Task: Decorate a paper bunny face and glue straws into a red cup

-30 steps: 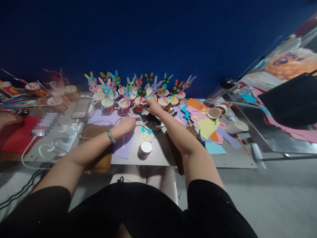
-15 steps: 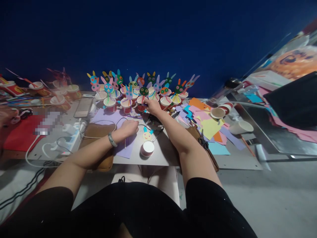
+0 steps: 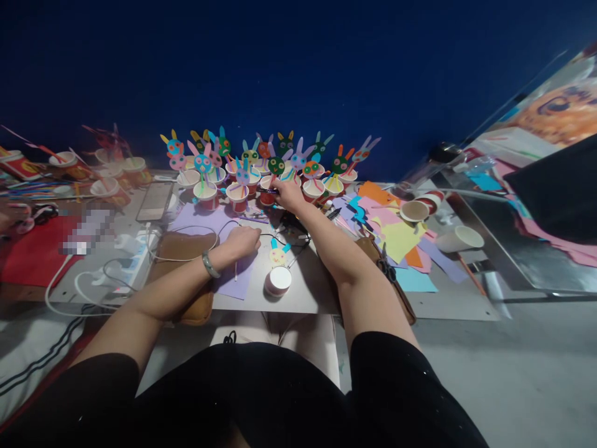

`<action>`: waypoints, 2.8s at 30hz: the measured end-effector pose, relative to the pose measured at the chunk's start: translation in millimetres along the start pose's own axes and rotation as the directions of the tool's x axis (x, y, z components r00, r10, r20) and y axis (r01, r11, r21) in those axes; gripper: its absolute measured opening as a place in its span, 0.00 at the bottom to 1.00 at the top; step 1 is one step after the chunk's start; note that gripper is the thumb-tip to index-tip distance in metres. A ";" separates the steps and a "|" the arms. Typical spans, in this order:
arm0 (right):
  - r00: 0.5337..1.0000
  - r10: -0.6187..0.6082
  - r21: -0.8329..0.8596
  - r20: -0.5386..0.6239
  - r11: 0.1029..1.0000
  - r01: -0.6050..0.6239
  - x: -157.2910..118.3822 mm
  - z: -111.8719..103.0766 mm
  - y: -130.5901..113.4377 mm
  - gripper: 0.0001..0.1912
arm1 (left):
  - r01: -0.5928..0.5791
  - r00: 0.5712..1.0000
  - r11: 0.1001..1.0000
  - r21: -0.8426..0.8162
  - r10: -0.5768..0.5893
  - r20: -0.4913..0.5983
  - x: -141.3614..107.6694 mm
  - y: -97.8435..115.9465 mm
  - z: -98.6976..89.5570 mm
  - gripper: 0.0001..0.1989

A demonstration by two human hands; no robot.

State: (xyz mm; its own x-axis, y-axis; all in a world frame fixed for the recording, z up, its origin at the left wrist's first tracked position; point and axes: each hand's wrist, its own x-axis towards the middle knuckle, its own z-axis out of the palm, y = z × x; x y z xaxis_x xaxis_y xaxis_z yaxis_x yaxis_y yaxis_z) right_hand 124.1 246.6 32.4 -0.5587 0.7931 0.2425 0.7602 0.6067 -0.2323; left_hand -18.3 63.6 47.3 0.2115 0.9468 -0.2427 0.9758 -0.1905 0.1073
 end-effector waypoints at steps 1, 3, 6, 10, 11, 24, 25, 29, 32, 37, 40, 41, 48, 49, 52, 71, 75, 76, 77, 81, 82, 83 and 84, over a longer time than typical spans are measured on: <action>1.000 -0.003 -0.008 0.004 1.000 0.003 0.0 -0.2 -0.9 0.15 | 0.001 1.000 1.000 0.000 -0.001 0.000 0.1 -0.3 0.5 0.16; 1.000 -0.010 -0.016 0.015 1.000 0.011 0.0 -1.3 -2.4 0.16 | 0.002 1.000 1.000 -0.001 -0.002 -0.001 0.2 -0.8 1.4 0.16; 1.000 -0.008 -0.027 0.027 1.000 0.009 0.4 -4.4 -3.9 0.16 | 0.003 1.000 1.000 -0.003 -0.003 -0.004 0.1 -1.4 2.4 0.16; 0.999 0.004 -0.044 0.043 0.999 -0.002 1.9 -8.3 -5.5 0.16 | 0.003 1.000 1.000 -0.005 -0.004 -0.005 0.0 -1.6 2.8 0.16; 0.999 0.006 -0.049 0.051 0.999 -0.004 2.2 -8.7 -5.9 0.16 | 0.002 1.000 1.000 -0.006 -0.002 -0.006 0.0 -1.6 2.8 0.16; 0.998 0.008 -0.032 0.057 0.999 -0.006 3.0 -7.6 -6.0 0.18 | -0.012 1.000 1.000 -0.008 0.012 -0.028 -2.8 -2.1 1.6 0.15; 0.999 0.002 -0.029 0.051 1.000 -0.001 3.4 -8.3 -6.1 0.17 | -0.014 0.999 1.000 -0.008 0.014 -0.029 -3.0 -2.0 1.5 0.16; 0.999 -0.017 -0.025 0.042 1.000 0.018 4.2 -10.6 -7.9 0.16 | -0.018 0.999 1.000 -0.005 0.017 -0.032 -3.4 -1.5 1.4 0.16; 0.998 -0.005 -0.036 0.060 0.999 0.007 4.1 -11.4 -9.7 0.17 | -0.016 0.999 1.000 -0.003 0.016 -0.033 -3.6 -1.3 1.3 0.16; 0.997 0.011 -0.034 0.072 0.999 -0.009 2.4 -11.6 -11.6 0.18 | -0.016 0.999 1.000 -0.002 0.016 -0.032 -4.1 -0.6 0.1 0.16; 0.997 0.022 -0.029 0.078 0.999 -0.020 0.5 -11.5 -12.5 0.19 | -0.015 1.000 1.000 0.000 0.015 -0.027 -4.4 0.0 -0.2 0.16; 0.996 0.024 -0.028 0.080 0.999 -0.022 -0.3 -11.5 -12.8 0.19 | -0.016 1.000 1.000 0.000 0.016 -0.026 -4.5 0.2 -0.2 0.16; 0.998 0.016 -0.020 0.066 1.000 -0.015 -3.7 -10.2 -14.7 0.18 | -0.025 0.999 1.000 -0.001 0.025 -0.027 -5.9 1.8 -0.7 0.17; 0.997 0.014 -0.023 0.069 1.000 -0.013 -3.6 -10.5 -15.0 0.18 | -0.025 0.999 1.000 0.000 0.025 -0.027 -6.1 1.9 -0.9 0.17; 0.997 0.009 -0.043 0.078 0.999 -0.005 -2.3 -12.9 -16.4 0.17 | -0.022 0.999 1.000 0.000 0.022 -0.027 -6.8 1.9 -1.5 0.17; 0.996 0.035 -0.095 0.087 0.995 -0.027 2.6 -16.4 -14.4 0.18 | 0.006 0.993 0.999 -0.045 -0.011 -0.117 16.7 -0.4 -4.2 0.16; 0.995 0.045 -0.104 0.088 0.994 -0.036 6.6 -17.3 -14.1 0.18 | 0.067 0.986 0.995 -0.076 -0.077 -0.145 47.2 3.1 -9.3 0.18; 0.995 0.048 -0.104 0.086 0.994 -0.039 7.4 -17.6 -13.8 0.18 | 0.079 0.985 0.993 -0.083 -0.091 -0.147 54.0 4.6 -9.7 0.19; 0.995 0.052 -0.103 0.083 0.994 -0.043 8.1 -17.8 -13.3 0.18 | 0.090 0.984 0.992 -0.090 -0.102 -0.145 60.1 6.1 -9.7 0.19; 0.997 0.046 -0.089 0.066 0.995 -0.040 10.8 -18.6 -10.5 0.18 | 0.136 0.980 0.985 -0.107 -0.150 -0.133 77.8 9.9 -7.6 0.18; 0.997 0.039 -0.084 0.065 0.996 -0.034 11.6 -18.8 -9.9 0.17 | 0.149 0.978 0.983 -0.107 -0.163 -0.131 81.1 9.8 -6.9 0.18; 0.997 0.032 -0.079 0.064 0.997 -0.027 12.3 -19.1 -9.4 0.17 | 0.162 0.976 0.981 -0.106 -0.176 -0.130 84.1 9.3 -6.4 0.19; 0.998 0.028 -0.077 0.064 0.997 -0.023 13.0 -19.3 -9.3 0.18 | 0.174 0.974 0.979 -0.105 -0.187 -0.128 86.8 8.5 -5.9 0.19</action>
State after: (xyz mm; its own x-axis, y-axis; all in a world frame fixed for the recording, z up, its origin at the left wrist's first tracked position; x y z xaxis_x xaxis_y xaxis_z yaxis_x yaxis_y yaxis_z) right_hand 116.1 250.3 55.9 -0.5574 0.8116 0.1747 0.7962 0.5822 -0.1644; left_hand 8.0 145.7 32.8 0.0165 0.9910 -0.1327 0.9865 0.0055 0.1637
